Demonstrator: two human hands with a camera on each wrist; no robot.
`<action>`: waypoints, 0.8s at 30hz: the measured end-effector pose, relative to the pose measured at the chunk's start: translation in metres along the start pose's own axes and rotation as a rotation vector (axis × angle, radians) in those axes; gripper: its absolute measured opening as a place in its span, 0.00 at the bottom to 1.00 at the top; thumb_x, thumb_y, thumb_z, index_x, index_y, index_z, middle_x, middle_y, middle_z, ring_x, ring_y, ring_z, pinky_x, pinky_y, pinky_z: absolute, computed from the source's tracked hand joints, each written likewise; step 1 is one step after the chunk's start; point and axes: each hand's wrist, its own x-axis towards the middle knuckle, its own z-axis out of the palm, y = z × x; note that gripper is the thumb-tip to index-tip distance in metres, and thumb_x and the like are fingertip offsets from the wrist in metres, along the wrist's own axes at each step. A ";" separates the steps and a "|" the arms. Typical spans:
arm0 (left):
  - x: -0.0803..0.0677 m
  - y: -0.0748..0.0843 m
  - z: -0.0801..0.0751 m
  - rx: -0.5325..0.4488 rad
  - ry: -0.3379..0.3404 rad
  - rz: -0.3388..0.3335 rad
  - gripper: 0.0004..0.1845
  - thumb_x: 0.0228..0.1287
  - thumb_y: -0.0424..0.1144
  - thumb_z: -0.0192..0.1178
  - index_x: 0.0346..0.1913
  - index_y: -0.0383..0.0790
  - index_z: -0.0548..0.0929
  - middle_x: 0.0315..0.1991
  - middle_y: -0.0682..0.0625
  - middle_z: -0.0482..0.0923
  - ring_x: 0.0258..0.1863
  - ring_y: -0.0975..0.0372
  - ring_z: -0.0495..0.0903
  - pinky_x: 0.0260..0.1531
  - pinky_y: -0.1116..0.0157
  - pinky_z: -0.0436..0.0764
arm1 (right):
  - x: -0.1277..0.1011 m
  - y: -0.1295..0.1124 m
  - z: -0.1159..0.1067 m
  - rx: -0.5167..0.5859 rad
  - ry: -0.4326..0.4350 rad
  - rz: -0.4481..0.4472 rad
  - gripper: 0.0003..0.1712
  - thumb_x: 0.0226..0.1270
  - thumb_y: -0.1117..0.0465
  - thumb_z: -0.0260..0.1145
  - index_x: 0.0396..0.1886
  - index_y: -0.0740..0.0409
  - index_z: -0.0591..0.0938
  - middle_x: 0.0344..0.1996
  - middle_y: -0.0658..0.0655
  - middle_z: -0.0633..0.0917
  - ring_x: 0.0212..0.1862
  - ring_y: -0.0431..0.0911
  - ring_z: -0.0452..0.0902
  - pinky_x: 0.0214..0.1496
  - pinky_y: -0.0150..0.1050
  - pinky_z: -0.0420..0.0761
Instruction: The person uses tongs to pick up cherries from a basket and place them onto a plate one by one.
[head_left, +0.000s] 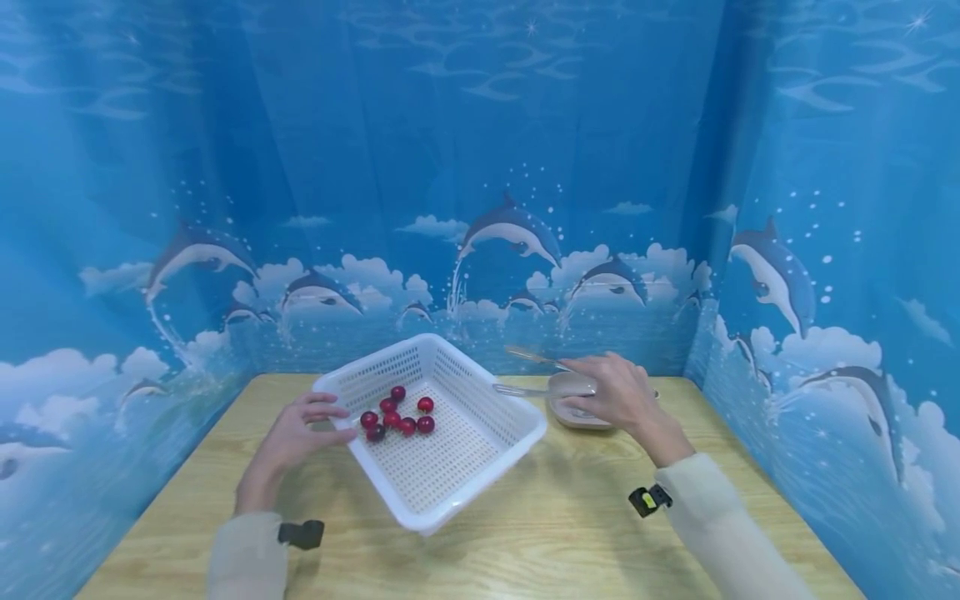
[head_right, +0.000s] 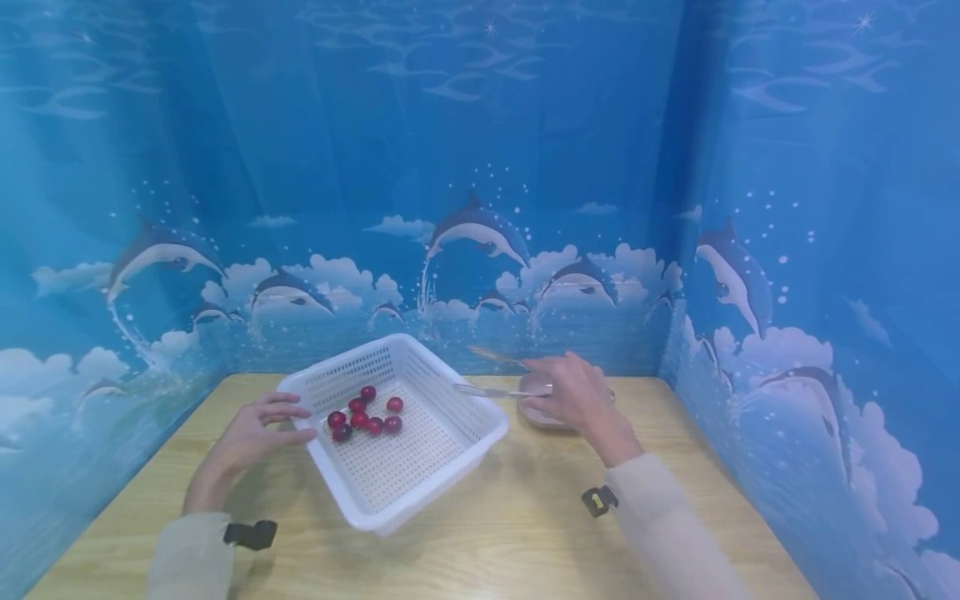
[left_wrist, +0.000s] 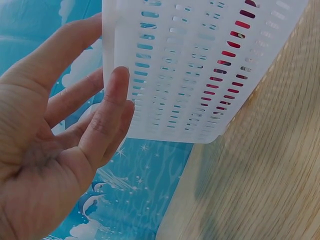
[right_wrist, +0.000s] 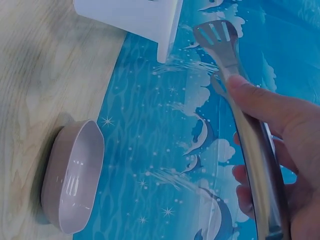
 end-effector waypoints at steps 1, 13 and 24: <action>0.000 0.000 0.000 0.001 -0.001 -0.002 0.33 0.57 0.49 0.77 0.59 0.30 0.82 0.75 0.34 0.63 0.69 0.36 0.72 0.65 0.42 0.80 | 0.001 -0.001 0.001 0.005 0.006 -0.009 0.36 0.53 0.42 0.81 0.62 0.48 0.85 0.54 0.55 0.90 0.43 0.55 0.86 0.22 0.35 0.74; 0.001 0.001 0.000 -0.008 0.000 -0.010 0.32 0.58 0.47 0.77 0.60 0.30 0.82 0.75 0.34 0.63 0.69 0.36 0.72 0.65 0.42 0.80 | 0.020 -0.011 0.010 0.015 -0.020 -0.065 0.33 0.52 0.46 0.83 0.60 0.46 0.86 0.56 0.54 0.89 0.56 0.56 0.87 0.65 0.63 0.81; 0.001 -0.001 0.000 -0.010 0.007 -0.008 0.34 0.56 0.48 0.78 0.60 0.31 0.82 0.75 0.35 0.64 0.69 0.37 0.72 0.67 0.40 0.77 | 0.043 -0.026 0.017 0.031 -0.070 -0.114 0.34 0.48 0.42 0.83 0.58 0.43 0.88 0.56 0.53 0.89 0.57 0.55 0.87 0.59 0.59 0.86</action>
